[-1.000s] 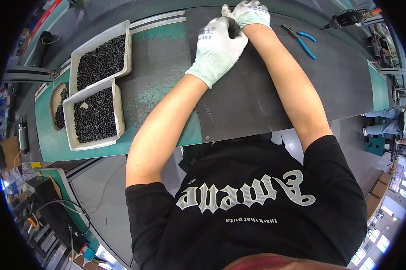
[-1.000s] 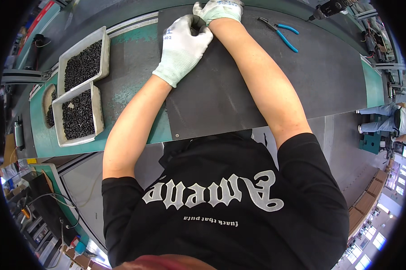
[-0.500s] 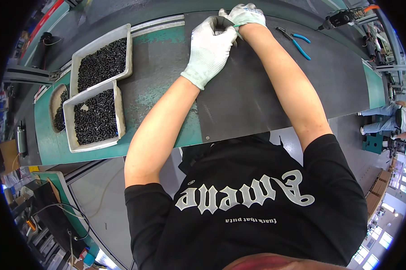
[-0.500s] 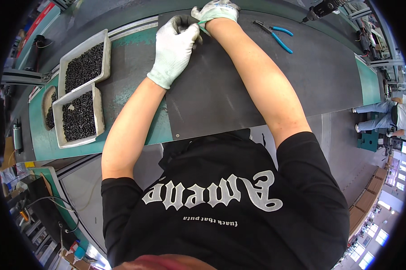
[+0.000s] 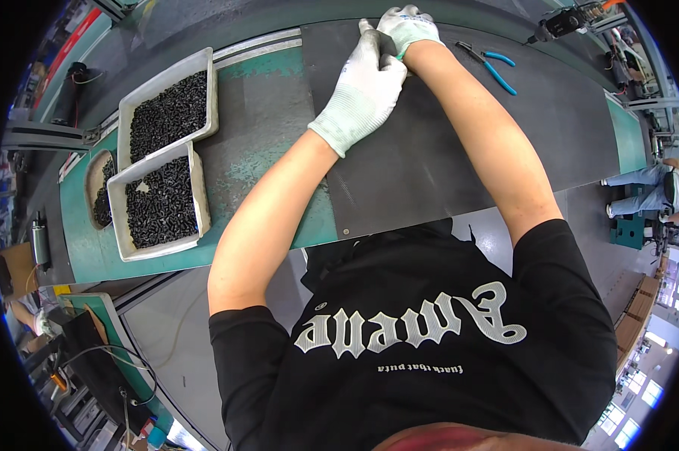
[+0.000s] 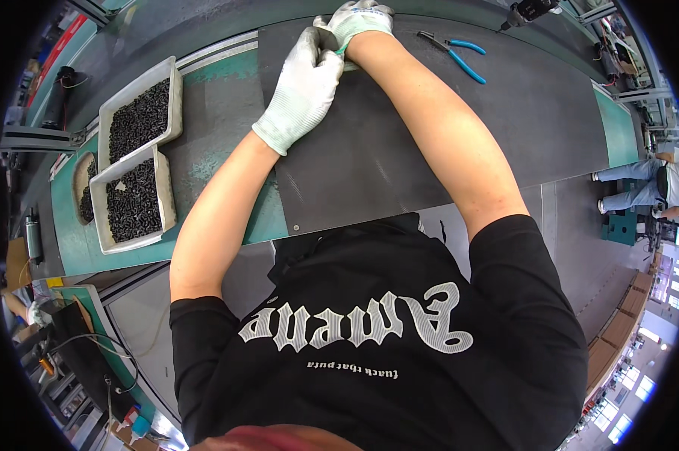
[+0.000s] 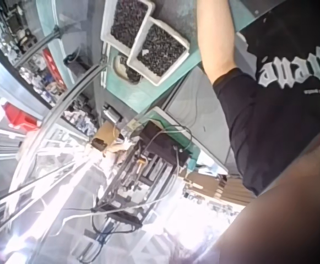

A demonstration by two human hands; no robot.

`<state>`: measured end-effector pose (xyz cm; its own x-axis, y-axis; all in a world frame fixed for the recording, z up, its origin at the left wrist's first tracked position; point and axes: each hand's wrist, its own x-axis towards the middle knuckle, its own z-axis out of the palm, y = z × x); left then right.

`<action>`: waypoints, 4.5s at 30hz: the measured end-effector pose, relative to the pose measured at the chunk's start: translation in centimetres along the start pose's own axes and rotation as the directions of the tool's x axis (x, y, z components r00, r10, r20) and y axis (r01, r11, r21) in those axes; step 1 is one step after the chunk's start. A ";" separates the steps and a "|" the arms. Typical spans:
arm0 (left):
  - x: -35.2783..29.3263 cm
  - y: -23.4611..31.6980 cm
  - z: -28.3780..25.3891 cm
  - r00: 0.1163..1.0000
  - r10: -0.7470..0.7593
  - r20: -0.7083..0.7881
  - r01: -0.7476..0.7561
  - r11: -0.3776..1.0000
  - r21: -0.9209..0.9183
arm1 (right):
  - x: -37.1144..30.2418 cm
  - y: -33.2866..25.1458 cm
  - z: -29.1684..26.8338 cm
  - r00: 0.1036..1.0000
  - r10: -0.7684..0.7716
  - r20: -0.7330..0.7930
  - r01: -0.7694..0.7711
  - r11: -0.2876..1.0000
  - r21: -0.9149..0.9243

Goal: Assembling a motor unit with a fan and wiring at a manual assembly station.

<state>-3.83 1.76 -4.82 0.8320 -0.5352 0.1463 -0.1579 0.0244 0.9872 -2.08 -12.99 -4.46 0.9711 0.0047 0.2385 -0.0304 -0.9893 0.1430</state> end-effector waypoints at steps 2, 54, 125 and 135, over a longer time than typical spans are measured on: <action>-0.2 0.0 0.4 0.990 0.142 -0.015 -0.137 0.972 0.189 | -0.3 0.4 -0.1 1.000 -0.012 0.006 0.012 1.000 -0.002; 1.2 0.3 -0.8 0.972 0.133 -0.194 -0.004 0.834 0.551 | 6.7 -2.8 -2.5 0.937 0.349 -0.027 -0.319 0.882 0.346; 3.4 -3.7 -12.1 0.995 0.056 -0.085 -0.090 0.100 -0.991 | 1.1 -8.4 -3.0 0.841 0.226 -0.491 0.320 0.525 0.789; 5.1 -5.7 -13.6 0.998 0.060 -0.014 -0.020 0.095 -0.995 | -2.6 -10.9 -2.6 0.811 -0.458 -0.363 0.569 0.476 0.671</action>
<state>8.53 10.41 -8.83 0.8285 -0.5205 0.2063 0.4978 0.8535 0.1543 -4.93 -1.84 -4.17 0.7160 0.5103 0.4765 0.6967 -0.5661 -0.4406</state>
